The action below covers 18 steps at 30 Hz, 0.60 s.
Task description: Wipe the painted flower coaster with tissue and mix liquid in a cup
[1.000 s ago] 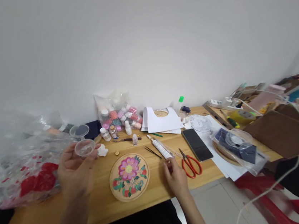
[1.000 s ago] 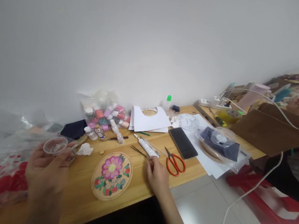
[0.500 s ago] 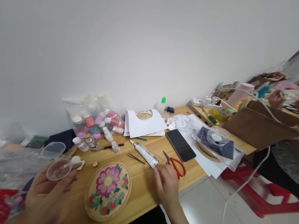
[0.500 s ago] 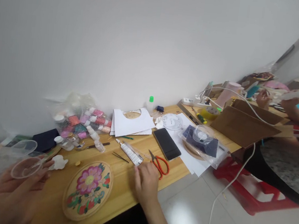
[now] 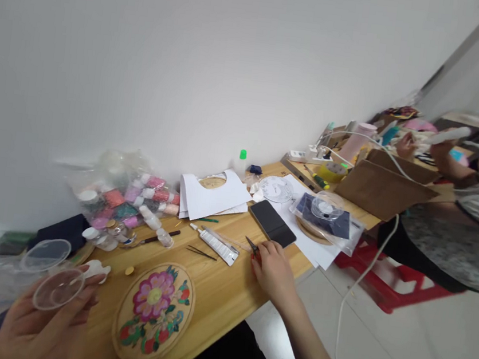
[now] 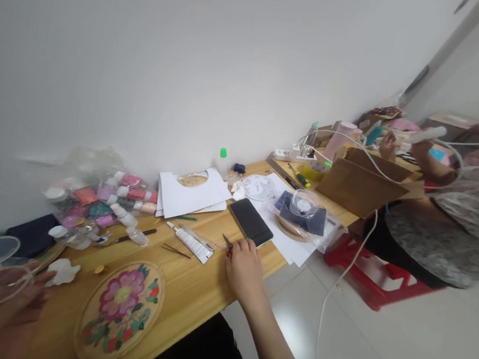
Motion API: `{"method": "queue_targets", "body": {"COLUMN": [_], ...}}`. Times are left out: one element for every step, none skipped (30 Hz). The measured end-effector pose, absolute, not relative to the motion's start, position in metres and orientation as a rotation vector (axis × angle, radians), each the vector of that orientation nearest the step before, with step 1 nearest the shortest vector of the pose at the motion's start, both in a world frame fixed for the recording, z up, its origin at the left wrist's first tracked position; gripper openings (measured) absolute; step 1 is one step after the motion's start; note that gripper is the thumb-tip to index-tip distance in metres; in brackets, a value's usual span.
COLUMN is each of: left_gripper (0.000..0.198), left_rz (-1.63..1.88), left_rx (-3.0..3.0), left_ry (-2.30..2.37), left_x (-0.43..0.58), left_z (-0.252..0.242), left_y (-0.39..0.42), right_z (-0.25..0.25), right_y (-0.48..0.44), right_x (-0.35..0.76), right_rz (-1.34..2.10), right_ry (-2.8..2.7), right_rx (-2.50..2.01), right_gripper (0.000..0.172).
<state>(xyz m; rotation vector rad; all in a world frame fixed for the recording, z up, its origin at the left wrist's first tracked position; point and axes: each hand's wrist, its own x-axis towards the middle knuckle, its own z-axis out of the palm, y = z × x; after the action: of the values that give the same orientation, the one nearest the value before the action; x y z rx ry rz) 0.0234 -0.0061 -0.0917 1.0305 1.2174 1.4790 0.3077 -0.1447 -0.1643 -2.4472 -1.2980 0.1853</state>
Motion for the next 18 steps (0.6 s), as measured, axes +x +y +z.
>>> {"method": "queue_targets", "body": {"left_gripper": [0.035, 0.035, 0.035, 0.034, 0.033, 0.034, 0.035, 0.035, 0.036, 0.036, 0.036, 0.035, 0.035, 0.035, 0.036, 0.038, 0.039, 0.04], "left_rz": [1.471, 1.461, 1.456, 1.453, 1.451, 1.453, 1.461, 1.476, 1.496, 1.519, 1.544, 1.559, 1.575, 1.579, 1.589, 1.589, 1.594, 1.602], "left_rx": [1.032, 1.03, 1.027, 1.027, 1.032, 1.036, 1.034, 1.029, 1.025, 1.02, 1.014, 1.005, 0.985, 0.943, 0.911, 0.886, 0.863, 0.844], "left_ry": [1.217, 1.219, 1.224, 1.229, 1.23, 1.227, 1.219, 1.208, 1.195, 1.187, 1.186, 1.187, 1.195, 1.192, 1.181, 1.171, 1.17, 1.176], "left_x": [0.022, 0.021, 0.021, 0.021, 0.021, 0.021, 0.022, 0.023, 0.025, 0.026, 0.028, 0.029, 0.031, 0.032, 0.034, 0.034, 0.035, 0.035], "left_z": [-0.094, -0.095, -0.096, -0.097, -0.096, -0.096, -0.095, -0.094, -0.092, -0.091, -0.09, -0.089, -0.088, -0.087, -0.085, -0.084, -0.083, -0.081], "left_y": [-0.006, -0.006, -0.007, -0.007, -0.008, -0.008, -0.009, -0.01, -0.01, -0.01, -0.011, -0.012, -0.012, -0.013, -0.013, -0.014, -0.014, -0.014], "right_z": [-0.163, -0.161, -0.159, -0.157, -0.155, -0.153, -0.151, -0.15, -0.149, -0.148, -0.148, -0.148, -0.148, -0.149, -0.149, -0.15, -0.151, -0.153], "right_y": [-0.145, -0.145, -0.147, -0.148, -0.151, -0.153, -0.155, -0.158, -0.16, -0.162, -0.163, -0.165, -0.166, -0.166, -0.167, -0.167, -0.167, -0.167], "right_x": [0.303, 0.299, 0.296, 0.292, 0.288, 0.285, 0.282, 0.279, 0.276, 0.274, 0.273, 0.272, 0.272, 0.273, 0.273, 0.274, 0.275, 0.276], "right_rz": [0.211, 0.236, 0.262, 0.287, 0.313, 0.338, 0.361, 0.382, 0.402, 0.419, 0.434, 0.445, 0.453, 0.456, 0.454, 0.446, 0.432, 0.412], "right_ry": [-1.295, -1.289, -1.285, -1.284, -1.288, -1.295, -1.303, -1.312, -1.318, -1.321, -1.323, -1.325, -1.325, -1.325, -1.324, -1.319, -1.309, -1.294], "right_rx": [-2.476, -2.502, -2.525, -2.543, -2.555, -2.564, -2.571, -2.577, -2.584, -2.591, -2.597, -2.601, -2.602, -2.601, -2.598, -2.596, -2.595, -2.595], "right_gripper": [0.026, 0.028, 0.03, 0.031, 0.032, 0.033, 0.035, 0.039, 0.043, 0.047, 0.05, 0.051, 0.051, 0.051, 0.05, 0.049, 0.048, 0.047]}}
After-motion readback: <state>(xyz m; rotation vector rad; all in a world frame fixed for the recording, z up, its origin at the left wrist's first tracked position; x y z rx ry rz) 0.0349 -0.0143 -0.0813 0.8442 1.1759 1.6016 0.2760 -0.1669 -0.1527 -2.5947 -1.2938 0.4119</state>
